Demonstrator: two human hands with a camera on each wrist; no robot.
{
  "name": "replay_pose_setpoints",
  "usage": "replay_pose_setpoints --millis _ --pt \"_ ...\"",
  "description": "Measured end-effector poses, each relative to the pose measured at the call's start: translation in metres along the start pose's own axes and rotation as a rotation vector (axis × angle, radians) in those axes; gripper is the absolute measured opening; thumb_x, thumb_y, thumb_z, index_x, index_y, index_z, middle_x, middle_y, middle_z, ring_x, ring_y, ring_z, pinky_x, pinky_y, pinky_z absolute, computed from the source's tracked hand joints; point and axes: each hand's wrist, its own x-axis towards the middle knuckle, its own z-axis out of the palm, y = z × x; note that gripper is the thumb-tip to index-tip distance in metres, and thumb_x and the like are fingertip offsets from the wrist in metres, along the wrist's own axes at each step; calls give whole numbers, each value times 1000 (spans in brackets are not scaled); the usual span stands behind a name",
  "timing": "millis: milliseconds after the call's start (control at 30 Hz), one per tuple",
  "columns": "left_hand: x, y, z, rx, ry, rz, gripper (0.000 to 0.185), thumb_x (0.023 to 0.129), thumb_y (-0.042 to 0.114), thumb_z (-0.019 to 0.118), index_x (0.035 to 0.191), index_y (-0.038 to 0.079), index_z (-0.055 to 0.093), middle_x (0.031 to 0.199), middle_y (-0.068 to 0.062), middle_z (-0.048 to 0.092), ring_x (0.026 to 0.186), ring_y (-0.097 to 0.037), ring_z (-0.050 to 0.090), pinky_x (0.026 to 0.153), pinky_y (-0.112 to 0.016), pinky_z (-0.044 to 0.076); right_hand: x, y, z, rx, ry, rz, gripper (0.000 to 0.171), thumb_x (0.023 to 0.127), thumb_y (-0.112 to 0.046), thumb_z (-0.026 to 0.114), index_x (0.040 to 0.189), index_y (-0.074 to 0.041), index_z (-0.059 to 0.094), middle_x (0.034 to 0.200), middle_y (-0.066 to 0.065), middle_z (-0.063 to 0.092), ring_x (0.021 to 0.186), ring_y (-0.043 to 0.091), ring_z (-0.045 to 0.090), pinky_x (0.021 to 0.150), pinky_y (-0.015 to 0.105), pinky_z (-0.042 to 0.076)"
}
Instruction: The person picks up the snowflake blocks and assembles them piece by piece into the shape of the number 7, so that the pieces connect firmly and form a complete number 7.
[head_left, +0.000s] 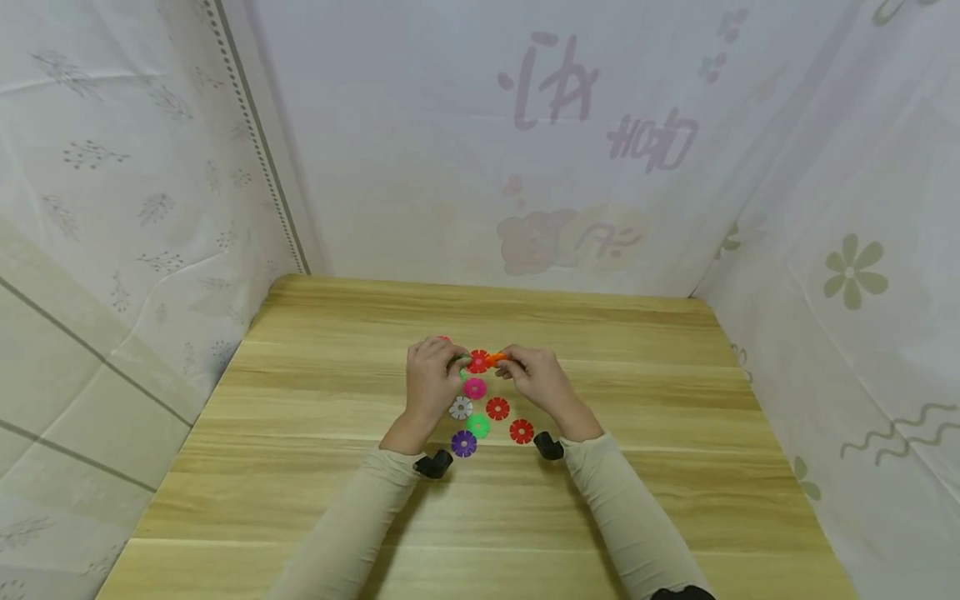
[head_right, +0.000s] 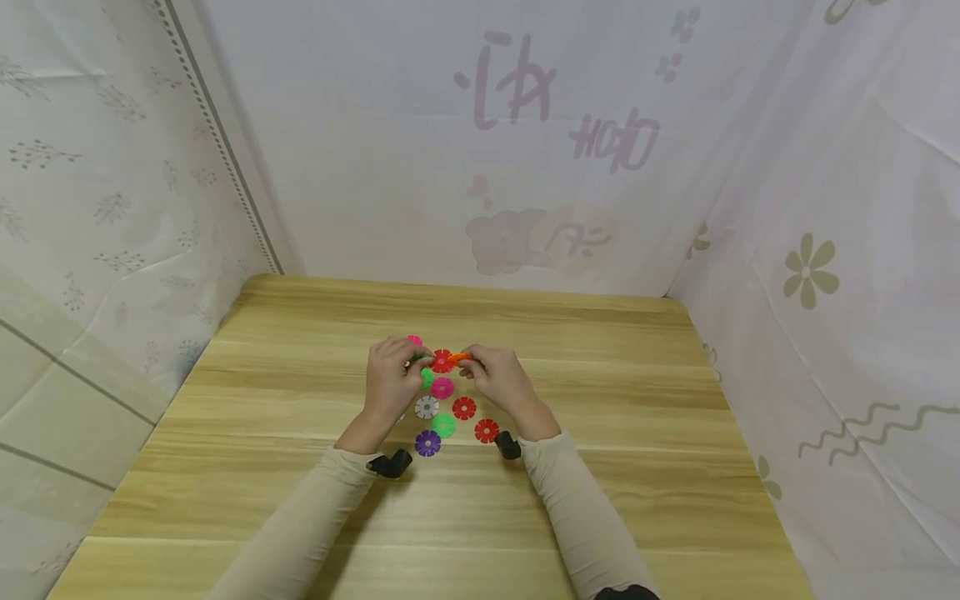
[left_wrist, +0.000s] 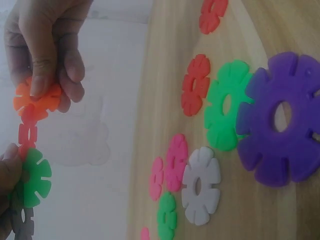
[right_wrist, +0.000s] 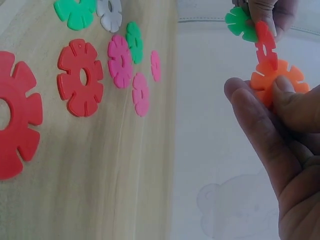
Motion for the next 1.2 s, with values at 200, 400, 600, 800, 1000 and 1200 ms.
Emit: replay_pose_setpoints --millis 200,400,600,800,1000,1200 --pt "0 1 2 -26 6 0 6 83 2 81 81 4 76 77 -6 72 81 -25 63 91 -47 44 2 -2 -1 -5 -2 1 14 96 8 61 97 -1 72 85 8 75 74 14 73 66 16 56" --pt "-2 2 3 -34 22 0 5 82 2 81 82 4 76 78 -6 72 83 -26 64 91 -48 44 2 -1 0 -12 22 -38 15 93 11 62 94 -1 72 84 8 75 72 14 73 65 18 56" --pt "-3 1 6 -46 42 -1 6 82 0 80 82 4 76 77 -6 72 82 -26 64 92 -49 45 2 0 2 -11 35 -60 15 92 13 63 94 1 72 83 11 75 71 15 73 64 17 56" --pt "-4 1 7 -48 35 -14 5 84 1 79 81 4 76 78 -6 72 83 -26 64 92 -48 45 2 1 3 -20 27 -54 13 94 10 62 94 1 71 84 10 75 72 15 73 66 16 55" --pt "-3 1 5 -36 3 -15 4 84 2 79 83 4 76 79 -6 72 82 -26 64 90 -47 45 2 0 2 -21 12 -35 9 95 5 64 94 -2 69 84 8 75 74 13 73 66 15 55" --pt "4 -1 -4 -31 -119 -13 4 84 9 81 82 6 78 78 -2 73 73 -20 60 82 -44 45 2 3 -3 -5 -37 -43 4 96 -1 66 97 -2 70 85 8 75 74 13 73 66 16 55"
